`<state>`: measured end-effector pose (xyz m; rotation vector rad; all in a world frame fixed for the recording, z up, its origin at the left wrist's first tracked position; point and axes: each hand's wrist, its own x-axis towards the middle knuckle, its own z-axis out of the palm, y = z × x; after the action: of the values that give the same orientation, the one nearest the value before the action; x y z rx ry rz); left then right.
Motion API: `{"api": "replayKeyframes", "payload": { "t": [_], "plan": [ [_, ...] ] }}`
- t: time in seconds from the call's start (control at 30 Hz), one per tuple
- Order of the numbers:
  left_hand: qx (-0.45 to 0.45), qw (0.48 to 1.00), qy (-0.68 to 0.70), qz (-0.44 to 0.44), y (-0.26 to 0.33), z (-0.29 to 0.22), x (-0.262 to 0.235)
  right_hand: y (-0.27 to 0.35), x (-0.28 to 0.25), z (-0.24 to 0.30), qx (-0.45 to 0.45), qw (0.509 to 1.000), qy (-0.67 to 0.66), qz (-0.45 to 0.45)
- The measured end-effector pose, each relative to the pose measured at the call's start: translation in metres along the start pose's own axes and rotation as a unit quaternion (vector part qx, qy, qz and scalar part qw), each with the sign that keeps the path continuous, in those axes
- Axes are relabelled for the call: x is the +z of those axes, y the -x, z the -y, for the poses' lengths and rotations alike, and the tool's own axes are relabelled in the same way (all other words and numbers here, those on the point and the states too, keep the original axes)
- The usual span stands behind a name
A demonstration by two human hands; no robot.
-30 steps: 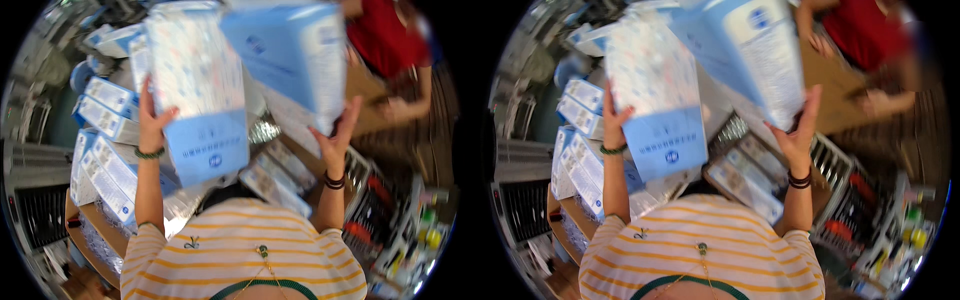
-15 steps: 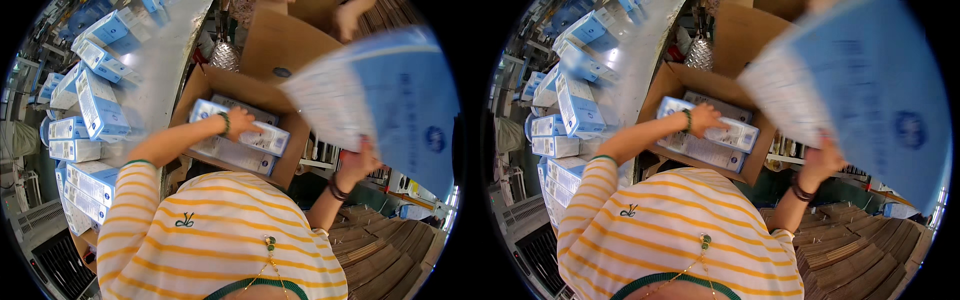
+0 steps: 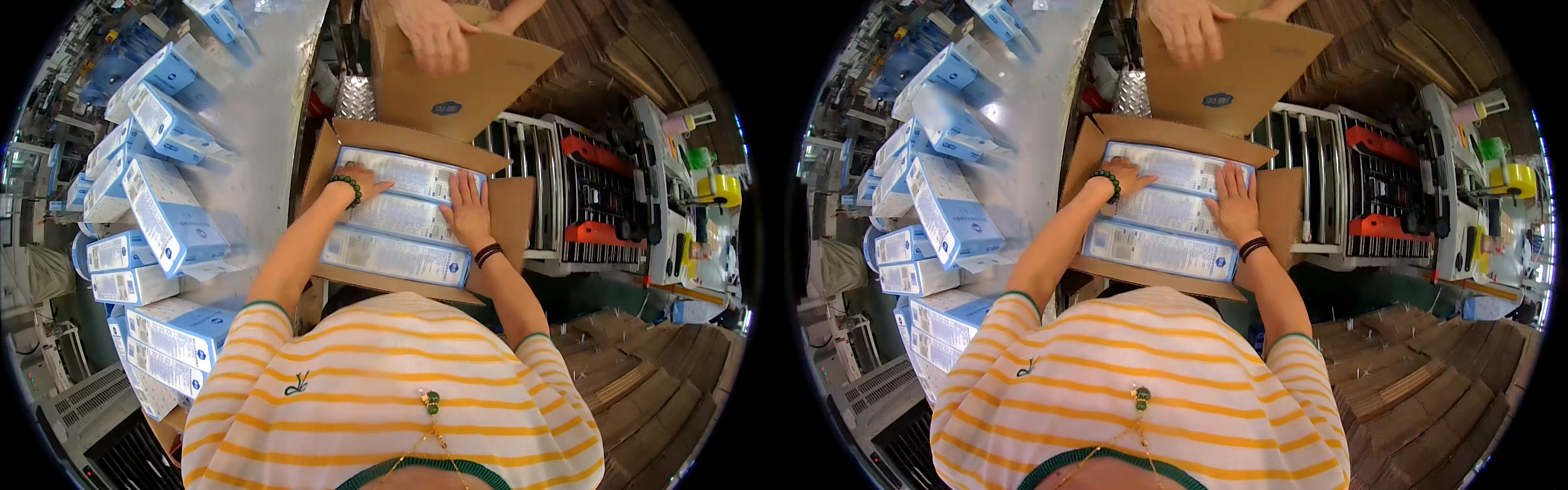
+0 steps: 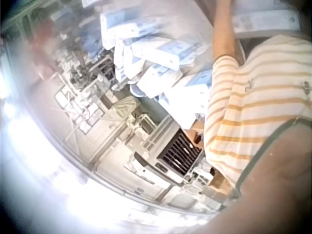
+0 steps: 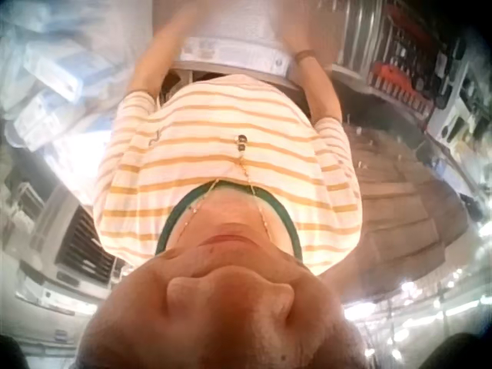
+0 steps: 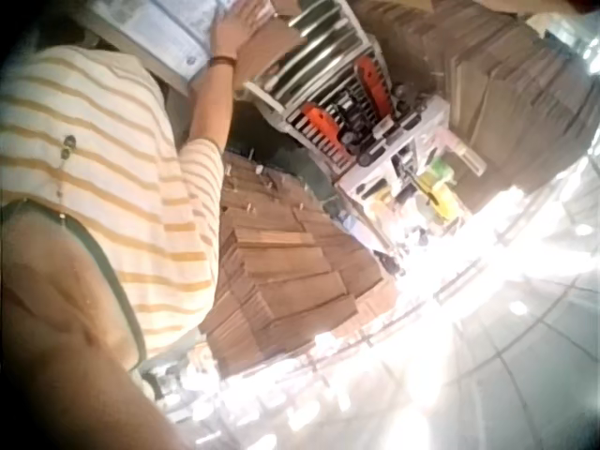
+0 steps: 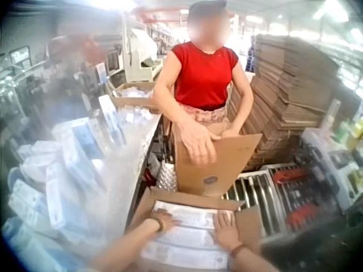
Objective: The person places blue and white rectangular packages into cardboard boxes and then pushes the boxes onto a conveyor belt.
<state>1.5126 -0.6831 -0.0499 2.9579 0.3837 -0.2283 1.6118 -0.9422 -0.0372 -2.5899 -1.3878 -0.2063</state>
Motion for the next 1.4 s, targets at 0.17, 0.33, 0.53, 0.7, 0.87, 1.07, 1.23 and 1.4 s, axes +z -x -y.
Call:
{"api": "replayKeyframes", "payload": {
  "t": [0.17, 0.33, 0.53, 0.7, 0.87, 1.07, 1.23, 1.4],
  "plan": [
    [0.097, 0.954, 0.264, 0.107, 0.005, 0.011, -0.083, -0.014, -0.026, -0.017, 0.074, 0.978, -0.169, 0.099],
    [-0.228, 0.871, 0.433, 0.049, 0.072, 0.063, -0.145, 0.028, -0.129, -0.021, 0.277, 0.918, -0.182, -0.217],
    [-0.034, 0.811, 0.438, 0.386, 0.039, -0.001, -0.027, 0.064, -0.103, 0.075, -0.186, 0.932, -0.152, 0.271],
    [0.254, 0.879, 0.316, -0.253, -0.012, -0.056, -0.099, 0.020, -0.032, 0.054, 0.197, 0.978, 0.048, 0.039],
    [0.236, 0.962, 0.079, -0.116, 0.066, -0.007, -0.042, 0.043, 0.022, 0.050, 0.438, 0.685, -0.440, -0.380],
    [0.093, 0.959, 0.242, -0.117, 0.066, 0.067, 0.014, 0.027, 0.029, 0.026, 0.494, 0.843, -0.159, -0.141],
    [-0.014, 0.886, 0.441, -0.140, 0.068, 0.006, 0.043, 0.009, 0.007, -0.026, 0.470, 0.866, -0.141, -0.091],
    [-0.071, 0.859, 0.467, -0.195, 0.018, -0.107, 0.054, -0.012, -0.002, -0.151, 0.391, 0.912, -0.116, -0.032]
  ]
}}
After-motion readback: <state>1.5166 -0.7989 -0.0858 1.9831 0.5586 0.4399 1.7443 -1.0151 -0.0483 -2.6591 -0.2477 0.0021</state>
